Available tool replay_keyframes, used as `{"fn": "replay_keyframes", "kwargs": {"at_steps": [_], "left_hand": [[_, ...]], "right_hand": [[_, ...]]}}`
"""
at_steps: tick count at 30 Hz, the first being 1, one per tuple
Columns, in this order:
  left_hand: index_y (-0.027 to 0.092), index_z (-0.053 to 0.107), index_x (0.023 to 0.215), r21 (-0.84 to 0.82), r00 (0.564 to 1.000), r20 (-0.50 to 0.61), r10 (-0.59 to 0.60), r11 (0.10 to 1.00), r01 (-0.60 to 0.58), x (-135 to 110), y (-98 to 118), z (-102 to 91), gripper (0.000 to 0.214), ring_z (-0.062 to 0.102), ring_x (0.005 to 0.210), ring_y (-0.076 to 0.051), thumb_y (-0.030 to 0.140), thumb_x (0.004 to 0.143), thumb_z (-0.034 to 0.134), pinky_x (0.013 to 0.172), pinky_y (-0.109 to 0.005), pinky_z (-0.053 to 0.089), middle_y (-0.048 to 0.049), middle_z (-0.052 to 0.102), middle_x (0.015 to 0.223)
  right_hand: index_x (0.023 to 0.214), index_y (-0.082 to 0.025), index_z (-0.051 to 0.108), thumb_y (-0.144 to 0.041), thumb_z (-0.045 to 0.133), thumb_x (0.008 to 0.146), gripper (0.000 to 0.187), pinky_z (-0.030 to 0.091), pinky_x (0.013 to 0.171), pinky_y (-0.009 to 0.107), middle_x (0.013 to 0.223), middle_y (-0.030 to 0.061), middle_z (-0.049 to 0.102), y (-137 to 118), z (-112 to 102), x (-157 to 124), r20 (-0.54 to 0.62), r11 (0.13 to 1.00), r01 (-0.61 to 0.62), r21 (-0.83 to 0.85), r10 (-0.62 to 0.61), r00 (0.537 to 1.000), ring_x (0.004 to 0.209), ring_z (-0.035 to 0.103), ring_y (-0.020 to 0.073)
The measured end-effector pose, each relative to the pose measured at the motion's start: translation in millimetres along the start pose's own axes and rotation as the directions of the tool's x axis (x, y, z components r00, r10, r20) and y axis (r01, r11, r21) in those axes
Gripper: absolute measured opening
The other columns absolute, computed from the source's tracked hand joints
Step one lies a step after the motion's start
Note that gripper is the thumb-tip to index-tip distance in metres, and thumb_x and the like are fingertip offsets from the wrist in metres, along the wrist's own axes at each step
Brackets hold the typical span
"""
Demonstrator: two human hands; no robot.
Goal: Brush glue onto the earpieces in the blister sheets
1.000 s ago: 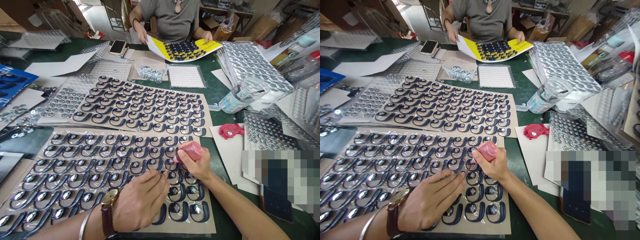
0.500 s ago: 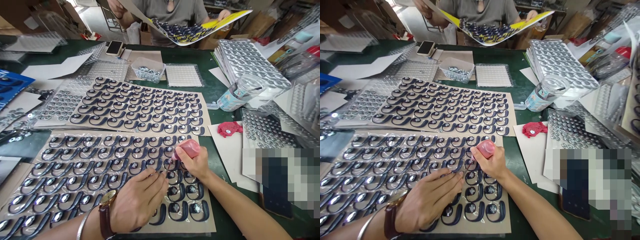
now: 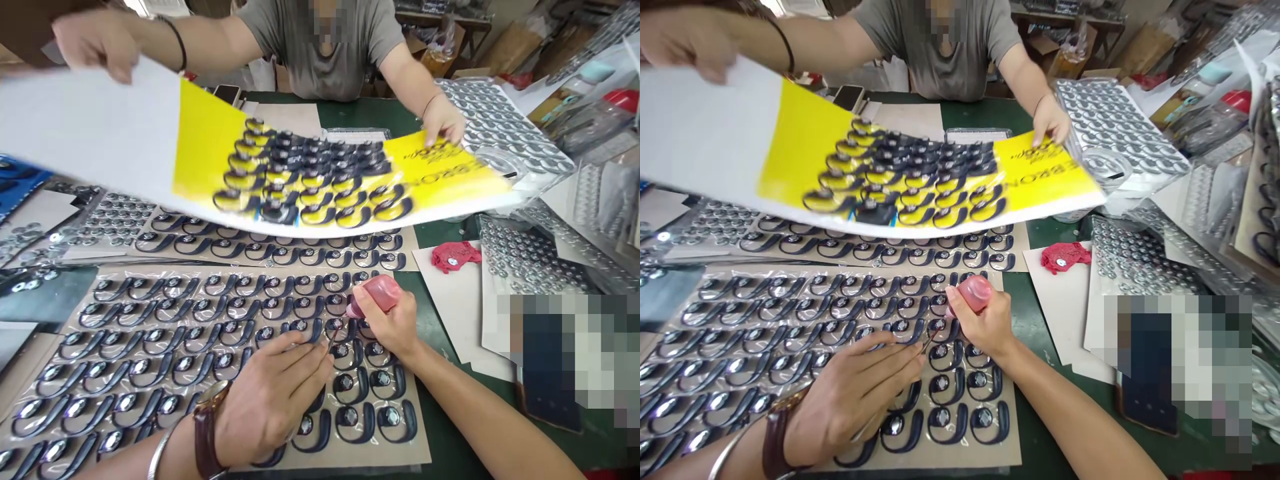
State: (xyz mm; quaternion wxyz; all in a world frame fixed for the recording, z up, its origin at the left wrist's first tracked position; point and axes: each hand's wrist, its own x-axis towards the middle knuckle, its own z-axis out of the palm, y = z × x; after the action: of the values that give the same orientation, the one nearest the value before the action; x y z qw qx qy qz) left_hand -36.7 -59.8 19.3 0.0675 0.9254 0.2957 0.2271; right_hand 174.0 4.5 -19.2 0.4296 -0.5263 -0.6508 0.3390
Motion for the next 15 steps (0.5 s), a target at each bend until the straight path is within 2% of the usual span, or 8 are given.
{"fn": "replay_keyframes", "kwargs": {"at_steps": [6,9,15], "left_hand": [[0.008,0.062,0.108,-0.012,1.0,-0.003,-0.015,1.0,0.014,0.8,0.5,0.3,0.036,0.066,0.093,-0.02,0.003,0.085,0.035,0.085,-0.039,0.049,-0.0107,0.069,0.106],[0.008,0.062,0.108,-0.015,1.0,-0.014,-0.014,1.0,0.014,0.6,0.7,0.4,0.036,0.066,0.094,-0.02,0.002,0.084,0.036,0.085,-0.039,0.05,-0.0106,0.069,0.105],[0.008,0.061,0.11,-0.029,1.0,-0.001,-0.021,0.999,0.021,0.4,0.5,-0.6,0.039,0.066,0.092,-0.02,0.001,0.081,0.036,0.085,-0.039,0.05,-0.0105,0.069,0.105]], "right_hand": [[0.076,-0.017,0.065,-0.037,0.063,0.083,0.022,0.05,0.056,0.027,0.061,0.0025,0.067,4.1,-1.5,-2.3,-0.032,0.999,-0.015,-0.037,0.014,0.999,0.053,0.062,0.0156],[0.077,-0.017,0.064,-0.038,0.061,0.085,0.022,0.049,0.054,0.026,0.059,0.0021,0.066,5.9,-1.5,-4.0,-0.007,0.999,-0.051,-0.006,0.051,0.999,0.05,0.06,0.0147],[0.077,-0.017,0.065,-0.036,0.059,0.086,0.021,0.052,0.06,0.027,0.056,0.0018,0.066,6.3,-2.2,-3.8,0.037,0.999,-0.054,-0.01,0.054,0.998,0.053,0.062,0.0158]]}}
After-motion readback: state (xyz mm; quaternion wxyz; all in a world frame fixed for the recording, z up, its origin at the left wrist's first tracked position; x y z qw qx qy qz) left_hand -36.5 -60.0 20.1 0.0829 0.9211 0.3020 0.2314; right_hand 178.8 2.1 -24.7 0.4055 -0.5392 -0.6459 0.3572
